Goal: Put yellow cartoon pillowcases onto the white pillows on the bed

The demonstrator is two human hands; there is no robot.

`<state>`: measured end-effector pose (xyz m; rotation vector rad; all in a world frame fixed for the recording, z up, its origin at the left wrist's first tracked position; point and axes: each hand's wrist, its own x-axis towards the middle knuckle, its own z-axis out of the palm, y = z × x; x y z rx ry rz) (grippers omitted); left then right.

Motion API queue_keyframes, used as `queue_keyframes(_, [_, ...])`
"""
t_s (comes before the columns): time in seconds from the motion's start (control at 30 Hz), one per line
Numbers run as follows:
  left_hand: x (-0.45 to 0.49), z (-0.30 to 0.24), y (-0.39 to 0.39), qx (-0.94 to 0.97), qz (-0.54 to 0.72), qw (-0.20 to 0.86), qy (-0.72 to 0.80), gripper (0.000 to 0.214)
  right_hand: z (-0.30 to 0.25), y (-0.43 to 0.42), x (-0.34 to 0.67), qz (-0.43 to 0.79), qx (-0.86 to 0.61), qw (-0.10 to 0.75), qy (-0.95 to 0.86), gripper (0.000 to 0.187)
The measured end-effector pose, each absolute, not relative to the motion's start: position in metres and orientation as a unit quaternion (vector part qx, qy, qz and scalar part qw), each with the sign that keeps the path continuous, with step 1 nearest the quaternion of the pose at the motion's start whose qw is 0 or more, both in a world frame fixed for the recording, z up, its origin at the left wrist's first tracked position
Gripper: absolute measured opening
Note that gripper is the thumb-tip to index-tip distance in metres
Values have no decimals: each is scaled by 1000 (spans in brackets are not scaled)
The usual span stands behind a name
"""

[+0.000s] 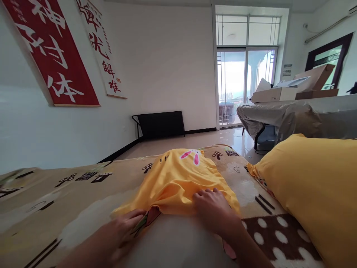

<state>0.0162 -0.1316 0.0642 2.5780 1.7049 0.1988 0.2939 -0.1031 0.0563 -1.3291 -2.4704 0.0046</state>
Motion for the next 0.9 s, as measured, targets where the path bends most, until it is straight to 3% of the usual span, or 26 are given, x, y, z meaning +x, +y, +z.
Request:
queue_keyframes(0.2, [-38, 81, -120, 739, 234, -163, 611, 17, 65, -86, 329, -31, -618, 170, -767, 26])
queue_keyframes(0.33, [-52, 83, -122, 681, 325, -264, 601, 25, 72, -78, 354, -60, -708, 204, -674, 25])
queue_keyframes(0.47, [-42, 86, -121, 626, 420, -341, 561, 30, 75, -64, 367, -100, -734, 329, -586, 29])
queue_keyframes(0.57, [-37, 83, -108, 575, 508, -268, 583, 31, 60, -34, 373, -44, -688, 481, -542, 27])
queue_keyframes(0.67, [-36, 64, -83, 555, 521, -94, 642, 37, 24, 4, 375, 136, -602, 607, -501, 25])
queue_keyframes(0.8, [-34, 26, -51, 545, 481, 150, 670, 40, -23, 34, 372, 287, -556, 626, -465, 32])
queue_keyframes(0.9, [-35, 23, -43, 479, 549, 179, 661, 44, -27, 40, 372, 289, -537, 648, -455, 40])
